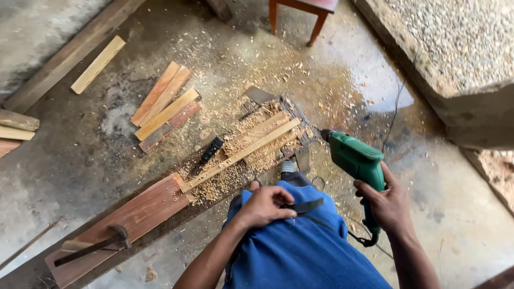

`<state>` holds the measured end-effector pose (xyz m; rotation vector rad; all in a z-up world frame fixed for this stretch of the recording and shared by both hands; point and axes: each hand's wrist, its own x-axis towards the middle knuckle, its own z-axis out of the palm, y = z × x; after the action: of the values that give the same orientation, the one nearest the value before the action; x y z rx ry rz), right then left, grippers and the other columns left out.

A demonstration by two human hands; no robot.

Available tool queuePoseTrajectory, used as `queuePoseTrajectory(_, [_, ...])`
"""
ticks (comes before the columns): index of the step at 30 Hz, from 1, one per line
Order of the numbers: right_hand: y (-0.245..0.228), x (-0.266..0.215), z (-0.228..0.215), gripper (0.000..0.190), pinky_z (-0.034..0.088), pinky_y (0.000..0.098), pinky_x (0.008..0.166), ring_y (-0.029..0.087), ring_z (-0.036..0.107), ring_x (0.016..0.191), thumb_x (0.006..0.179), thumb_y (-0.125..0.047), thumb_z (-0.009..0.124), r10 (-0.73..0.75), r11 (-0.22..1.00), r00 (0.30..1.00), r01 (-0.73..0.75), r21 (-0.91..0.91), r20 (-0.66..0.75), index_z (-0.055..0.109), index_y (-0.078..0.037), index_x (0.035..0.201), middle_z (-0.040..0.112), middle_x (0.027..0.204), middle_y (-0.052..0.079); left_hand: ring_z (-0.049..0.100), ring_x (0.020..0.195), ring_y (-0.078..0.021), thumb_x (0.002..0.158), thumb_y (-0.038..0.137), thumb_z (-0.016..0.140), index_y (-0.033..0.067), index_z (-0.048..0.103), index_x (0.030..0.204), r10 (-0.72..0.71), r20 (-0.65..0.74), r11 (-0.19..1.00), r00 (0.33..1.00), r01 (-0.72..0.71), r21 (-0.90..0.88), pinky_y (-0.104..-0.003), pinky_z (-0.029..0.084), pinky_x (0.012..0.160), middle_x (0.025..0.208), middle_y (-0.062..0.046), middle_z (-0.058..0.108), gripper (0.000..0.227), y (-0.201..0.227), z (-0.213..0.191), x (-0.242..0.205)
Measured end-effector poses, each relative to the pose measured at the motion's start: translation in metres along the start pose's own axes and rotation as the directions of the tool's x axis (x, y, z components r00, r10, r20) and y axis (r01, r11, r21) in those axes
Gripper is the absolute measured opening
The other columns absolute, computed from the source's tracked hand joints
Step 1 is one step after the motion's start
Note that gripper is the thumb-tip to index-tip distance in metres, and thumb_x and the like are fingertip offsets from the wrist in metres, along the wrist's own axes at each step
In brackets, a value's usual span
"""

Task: Drilling holes into a piece of wood and then using a hammer and chisel to shape it.

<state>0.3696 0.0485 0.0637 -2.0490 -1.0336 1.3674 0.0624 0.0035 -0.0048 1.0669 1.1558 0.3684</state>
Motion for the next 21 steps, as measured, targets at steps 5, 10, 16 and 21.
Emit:
queuePoseTrajectory(5, [-0.02, -0.001, 0.01, 0.073, 0.051, 0.0293, 0.057, 0.011, 0.065, 0.066, 0.082, -0.012, 0.078, -0.031, 0.999, 0.999, 0.03, 0.023, 0.04, 0.056, -0.019, 0.152, 0.074, 0.082, 0.007, 0.074, 0.093, -0.0109, 0.071, 0.015, 0.093, 0.0039, 0.073, 0.106, -0.086, -0.128, 0.958, 0.988, 0.047, -0.282, -0.027, 0.061, 0.09, 0.1, -0.003, 0.077, 0.042, -0.057, -0.024, -0.024])
queuePoseTrajectory(10, [-0.025, 0.003, 0.021, 0.085, 0.051, 0.0324, 0.055, 0.015, 0.064, 0.061, 0.081, -0.017, 0.08, 0.033, 0.987, 0.998, -0.025, -0.161, 0.051, 0.046, -0.025, 0.159, 0.075, 0.078, 0.009, 0.075, 0.092, -0.0128, 0.073, 0.017, 0.093, 0.0037, 0.074, 0.107, -0.107, -0.192, 0.972, 0.975, 0.061, -0.229, -0.029, 0.062, 0.09, 0.101, -0.005, 0.078, 0.041, -0.057, -0.015, -0.004])
queuePoseTrajectory(16, [-0.033, 0.001, 0.036, 0.087, 0.052, 0.0312, 0.051, 0.012, 0.063, 0.057, 0.079, -0.018, 0.078, -0.019, 0.983, 0.991, 0.043, -0.18, 0.133, 0.044, -0.025, 0.158, 0.075, 0.075, 0.007, 0.075, 0.1, -0.0144, 0.079, 0.016, 0.09, 0.0038, 0.074, 0.112, 0.097, -0.016, 0.974, 0.995, -0.098, -0.205, -0.03, 0.061, 0.094, 0.108, -0.007, 0.078, 0.039, -0.036, 0.016, 0.023])
queuePoseTrajectory(21, [-0.032, -0.002, 0.05, 0.087, 0.049, 0.0333, 0.049, 0.014, 0.06, 0.056, 0.08, -0.018, 0.08, 0.017, 0.962, 0.988, 0.025, -0.272, 0.151, 0.044, -0.027, 0.159, 0.075, 0.074, 0.009, 0.073, 0.101, -0.0155, 0.076, 0.012, 0.089, 0.0041, 0.069, 0.116, 0.089, 0.054, 0.949, 0.995, -0.068, -0.308, -0.032, 0.061, 0.092, 0.108, -0.006, 0.076, 0.045, -0.09, 0.017, 0.032])
